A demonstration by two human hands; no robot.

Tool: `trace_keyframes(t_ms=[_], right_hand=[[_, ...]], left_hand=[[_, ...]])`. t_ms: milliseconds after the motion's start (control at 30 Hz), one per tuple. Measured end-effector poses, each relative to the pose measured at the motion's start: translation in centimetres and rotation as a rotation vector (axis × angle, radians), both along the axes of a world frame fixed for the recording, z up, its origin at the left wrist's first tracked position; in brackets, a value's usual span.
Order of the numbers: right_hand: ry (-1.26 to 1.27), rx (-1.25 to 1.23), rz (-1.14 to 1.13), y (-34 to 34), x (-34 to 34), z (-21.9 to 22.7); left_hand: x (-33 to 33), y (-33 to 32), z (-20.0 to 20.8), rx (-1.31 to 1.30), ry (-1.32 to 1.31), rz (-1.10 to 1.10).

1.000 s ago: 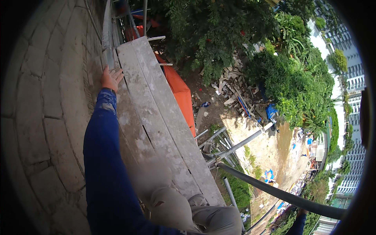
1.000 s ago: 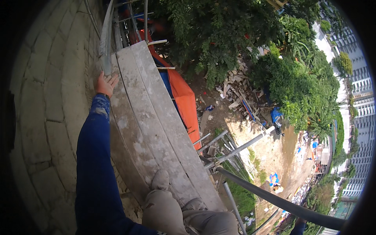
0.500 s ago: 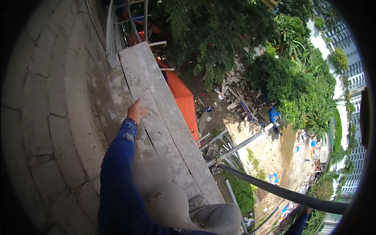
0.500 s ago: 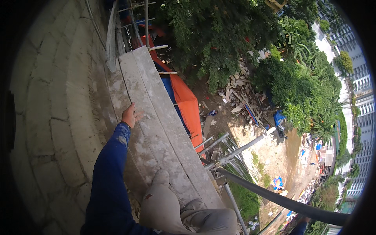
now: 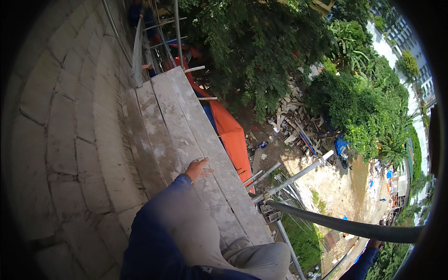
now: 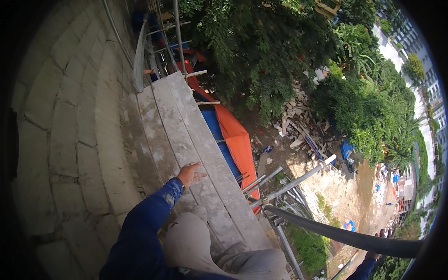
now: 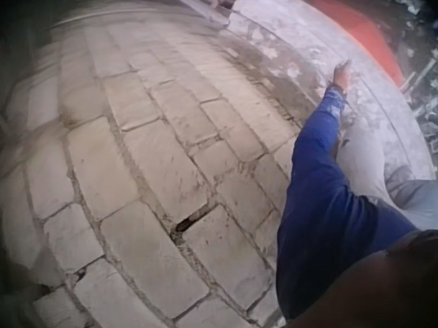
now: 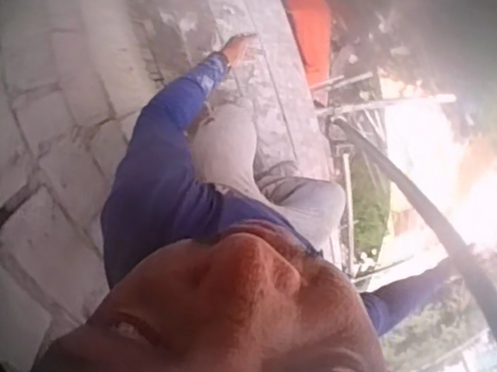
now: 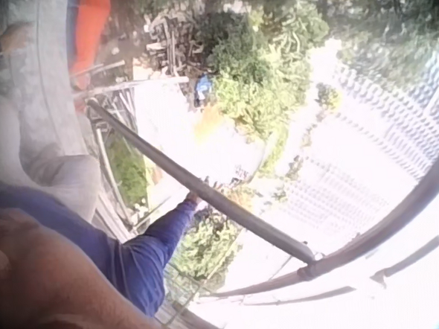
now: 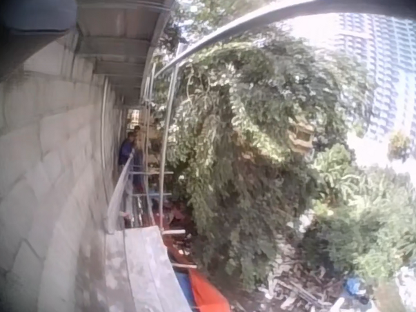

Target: The person is assembling a metal scaffolding structure against a brick wall. They lift and position long metal poles and crossbars, securing them into place by hand. The person works at height, using the wall and existing frame for support while adding new components.

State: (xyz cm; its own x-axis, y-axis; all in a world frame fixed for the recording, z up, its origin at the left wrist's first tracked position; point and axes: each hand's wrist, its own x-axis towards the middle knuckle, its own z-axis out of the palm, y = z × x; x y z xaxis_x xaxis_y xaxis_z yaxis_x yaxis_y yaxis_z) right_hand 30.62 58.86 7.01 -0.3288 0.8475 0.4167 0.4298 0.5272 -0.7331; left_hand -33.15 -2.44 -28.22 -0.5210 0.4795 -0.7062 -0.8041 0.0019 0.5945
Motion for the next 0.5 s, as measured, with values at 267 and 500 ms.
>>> trace_keyframes(t_ms=[267,500], right_hand=[[0.129,0.057,0.042,1.7,0.2,-2.5],[0.452,-0.133,0.115,-0.3,-3.7,-1.6]], left_hand=[[3.4,6.6,7.7,0.093,0.105,-0.242],[10.0,9.9,13.8,0.208,0.118,-0.447]])
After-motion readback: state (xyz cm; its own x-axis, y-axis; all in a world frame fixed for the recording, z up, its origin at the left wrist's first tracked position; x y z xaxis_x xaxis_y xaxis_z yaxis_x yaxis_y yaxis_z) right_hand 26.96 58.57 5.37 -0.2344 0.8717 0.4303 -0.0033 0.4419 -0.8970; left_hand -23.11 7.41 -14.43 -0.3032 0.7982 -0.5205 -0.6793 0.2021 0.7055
